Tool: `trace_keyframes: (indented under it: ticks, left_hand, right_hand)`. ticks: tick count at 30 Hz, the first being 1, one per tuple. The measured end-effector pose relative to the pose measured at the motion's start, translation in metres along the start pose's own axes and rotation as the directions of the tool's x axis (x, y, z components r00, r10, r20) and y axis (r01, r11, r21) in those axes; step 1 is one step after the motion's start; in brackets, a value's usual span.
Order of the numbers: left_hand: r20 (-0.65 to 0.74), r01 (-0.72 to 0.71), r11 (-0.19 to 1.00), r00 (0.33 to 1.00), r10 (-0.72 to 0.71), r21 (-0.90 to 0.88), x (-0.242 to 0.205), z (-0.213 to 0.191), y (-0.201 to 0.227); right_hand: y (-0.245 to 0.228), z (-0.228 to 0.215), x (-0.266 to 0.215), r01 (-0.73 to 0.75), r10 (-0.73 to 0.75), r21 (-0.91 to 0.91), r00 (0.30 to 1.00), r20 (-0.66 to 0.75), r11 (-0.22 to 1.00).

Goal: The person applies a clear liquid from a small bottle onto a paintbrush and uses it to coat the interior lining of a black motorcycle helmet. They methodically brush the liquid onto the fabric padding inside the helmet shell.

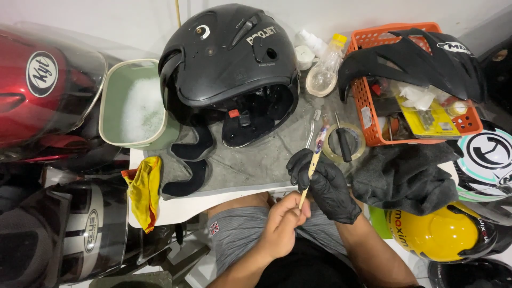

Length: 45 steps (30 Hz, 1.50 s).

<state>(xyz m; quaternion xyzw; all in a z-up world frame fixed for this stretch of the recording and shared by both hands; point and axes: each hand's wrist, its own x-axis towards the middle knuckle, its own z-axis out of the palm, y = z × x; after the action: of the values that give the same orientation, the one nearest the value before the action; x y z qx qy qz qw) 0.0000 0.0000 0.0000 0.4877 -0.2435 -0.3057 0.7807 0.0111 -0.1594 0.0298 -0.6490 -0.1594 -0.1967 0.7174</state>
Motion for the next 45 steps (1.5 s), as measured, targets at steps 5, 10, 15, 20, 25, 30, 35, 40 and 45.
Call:
trace_keyframes:
  ticks: [5,10,15,20,25,30,35,40,45]
  left_hand:
    - [-0.067,-0.039,0.999,0.997,0.04,0.011,0.001,0.004,-0.003]
    - [-0.092,-0.05,0.996,0.994,0.057,0.075,0.002,0.003,0.002]
    - [-0.128,-0.09,0.981,0.985,0.113,0.171,0.001,0.003,0.003]
    - [-0.081,-0.081,0.996,0.993,0.084,0.045,-0.001,-0.004,-0.008]
    - [0.0,-0.127,0.989,0.992,0.127,0.078,-0.002,-0.007,0.0]
    - [0.058,-0.216,0.877,0.976,0.212,0.429,0.008,-0.012,0.028]
    - [0.426,-0.589,0.311,0.781,0.457,0.745,0.01,-0.032,0.024]
    - [0.44,-0.603,0.398,0.789,0.429,0.692,0.005,-0.021,0.013]
    - [0.293,-0.565,0.517,0.805,0.515,0.643,0.009,-0.021,0.023]
  right_hand:
    - [0.001,0.003,0.0,0.004,-0.004,0.005,1.0,0.008,1.0]
    - [-0.001,0.005,0.001,0.025,-0.025,-0.038,1.0,0.007,0.999]
    - [-0.004,0.006,0.007,0.053,-0.054,-0.049,0.998,-0.012,0.997]
    - [-0.01,0.001,0.003,-0.003,-0.004,-0.126,0.999,-0.053,0.992]
    - [-0.018,0.001,0.008,-0.008,-0.007,-0.142,0.994,-0.105,0.99]
    - [-0.025,-0.003,0.006,0.005,-0.021,-0.224,0.997,-0.068,0.974]
    - [-0.034,-0.005,0.002,0.119,-0.08,-0.36,0.99,0.119,0.925]
    - [-0.034,-0.009,-0.002,-0.006,0.001,-0.34,1.0,-0.015,0.94]
    - [-0.039,-0.011,-0.004,0.03,-0.032,-0.348,0.999,0.001,0.937]
